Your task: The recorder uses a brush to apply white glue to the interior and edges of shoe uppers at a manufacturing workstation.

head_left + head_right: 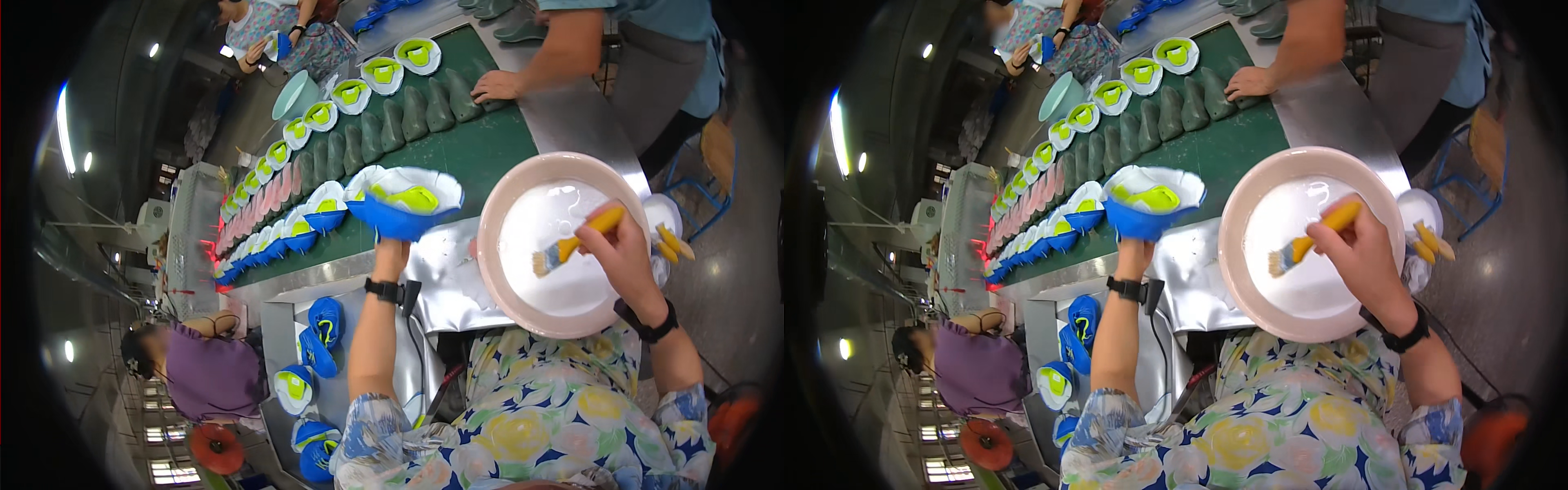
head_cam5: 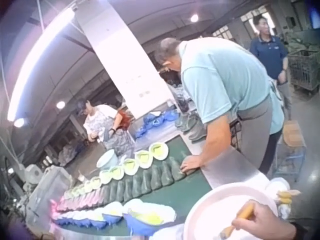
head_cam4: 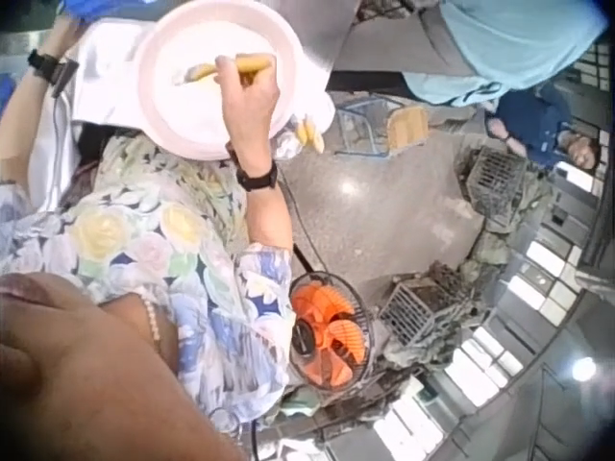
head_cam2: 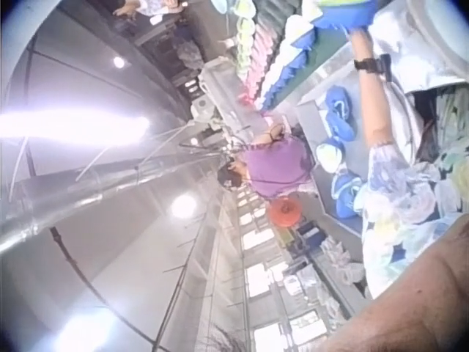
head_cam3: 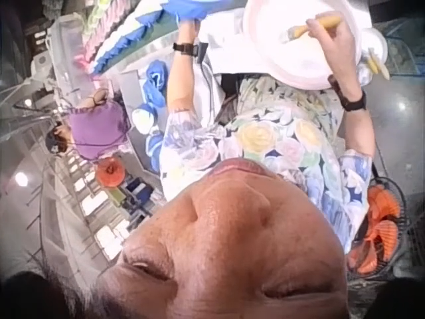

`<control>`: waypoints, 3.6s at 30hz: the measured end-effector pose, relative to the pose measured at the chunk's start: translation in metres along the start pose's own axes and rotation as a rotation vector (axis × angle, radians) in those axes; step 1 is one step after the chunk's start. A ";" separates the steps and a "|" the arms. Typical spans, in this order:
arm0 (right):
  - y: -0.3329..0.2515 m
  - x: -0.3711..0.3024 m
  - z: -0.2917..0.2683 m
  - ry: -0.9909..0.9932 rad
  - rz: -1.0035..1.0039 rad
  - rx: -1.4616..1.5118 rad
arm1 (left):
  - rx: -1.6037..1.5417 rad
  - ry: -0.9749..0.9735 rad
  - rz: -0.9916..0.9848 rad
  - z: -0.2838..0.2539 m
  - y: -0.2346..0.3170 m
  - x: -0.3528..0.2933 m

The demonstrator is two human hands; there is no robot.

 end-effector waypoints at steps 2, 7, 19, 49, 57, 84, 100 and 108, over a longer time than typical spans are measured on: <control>0.007 -0.005 -0.003 -0.018 0.074 0.045 | -0.050 -0.243 -0.115 -0.011 -0.006 0.043; 0.021 -0.014 -0.001 -0.060 0.164 0.006 | 0.197 -0.020 -0.020 -0.006 -0.020 0.093; 0.034 0.013 -0.043 -0.344 0.043 -0.110 | 0.919 0.149 -0.470 -0.130 0.131 -0.220; 0.025 -0.022 -0.013 -0.350 -0.003 -0.176 | 1.864 0.627 0.276 -0.183 0.172 -0.276; 0.024 -0.034 -0.023 -0.227 0.054 -0.128 | 1.888 0.188 0.924 -0.062 0.118 -0.256; 0.008 0.008 0.070 -0.422 -0.275 -0.541 | 0.607 -0.015 0.336 -0.096 0.209 -0.188; -0.041 0.044 -0.024 -0.095 -0.539 -0.285 | 0.480 -0.420 -0.264 0.080 0.043 -0.094; -0.063 0.043 -0.022 -0.169 -0.543 -0.304 | 0.093 -0.584 -0.492 0.168 0.016 -0.119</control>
Point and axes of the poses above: each hand's wrist, its own x-axis towards the middle knuckle, its own z-axis out of the palm, y = z × x, the point moved 7 cm from there along x, towards the middle knuckle, and after that the axes turned 11 degrees about -x, right-handed, at the moved point
